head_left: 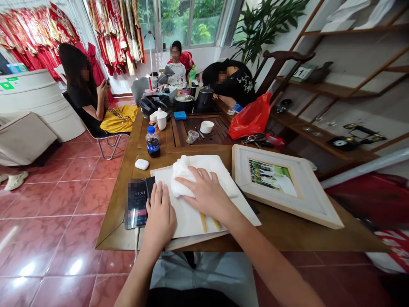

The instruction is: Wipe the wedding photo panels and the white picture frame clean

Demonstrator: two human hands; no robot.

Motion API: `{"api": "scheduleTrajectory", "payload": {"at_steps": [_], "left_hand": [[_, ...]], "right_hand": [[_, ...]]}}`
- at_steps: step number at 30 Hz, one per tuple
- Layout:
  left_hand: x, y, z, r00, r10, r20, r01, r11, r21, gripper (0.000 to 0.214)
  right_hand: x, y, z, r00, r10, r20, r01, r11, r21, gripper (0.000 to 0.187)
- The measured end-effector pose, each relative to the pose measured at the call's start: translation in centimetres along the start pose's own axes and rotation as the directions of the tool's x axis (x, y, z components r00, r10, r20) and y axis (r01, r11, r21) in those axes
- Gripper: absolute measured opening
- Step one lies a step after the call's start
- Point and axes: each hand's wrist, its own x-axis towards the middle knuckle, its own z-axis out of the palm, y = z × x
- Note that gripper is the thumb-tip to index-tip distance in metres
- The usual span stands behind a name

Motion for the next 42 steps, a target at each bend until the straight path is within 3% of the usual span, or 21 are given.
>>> {"api": "scheduleTrajectory", "payload": {"at_steps": [4,9,11,17,24,32,37,42], "left_hand": [[0.0,0.3,-0.3,1.000,-0.007,0.020,0.007,1.000,0.006,0.061],[0.1,0.6,-0.6,0.995,-0.052,0.081,0.050,0.998,0.026,0.062],[0.1,0.6,-0.6,0.996,-0.049,0.074,0.047,0.999,0.024,0.062],[0.1,0.2,-0.1,1.000,-0.015,0.019,0.015,1.000,0.009,0.059],[-0.1,0.3,-0.1,0.999,-0.027,0.019,0.027,1.000,0.012,0.062],[0.0,-0.2,0.2,1.000,-0.004,-0.002,0.004,1.000,0.012,0.058],[-0.1,-0.3,0.3,1.000,0.007,-0.027,-0.007,1.000,-0.002,0.060],[0.0,0.0,0.2,1.000,-0.023,-0.016,0.023,1.000,-0.003,0.060]], "right_hand": [[0.5,0.4,0.2,0.995,-0.100,0.020,0.099,0.995,0.032,0.052],[1.6,1.6,-0.1,0.999,0.001,0.047,-0.002,1.000,0.011,0.050],[2.0,1.6,-0.2,0.999,0.005,0.052,-0.006,1.000,0.023,0.050],[2.5,0.9,-0.2,0.987,-0.159,0.030,0.156,0.986,0.065,0.051],[3.6,1.6,-0.3,0.998,-0.048,0.036,0.048,0.999,0.017,0.050],[4.8,0.8,0.4,0.985,-0.174,0.001,0.174,0.984,0.050,0.048],[4.2,2.4,-0.7,0.994,-0.100,-0.043,0.102,0.994,0.045,0.044],[1.5,5.4,-2.2,0.991,-0.030,-0.128,0.037,0.998,0.051,0.048]]}}
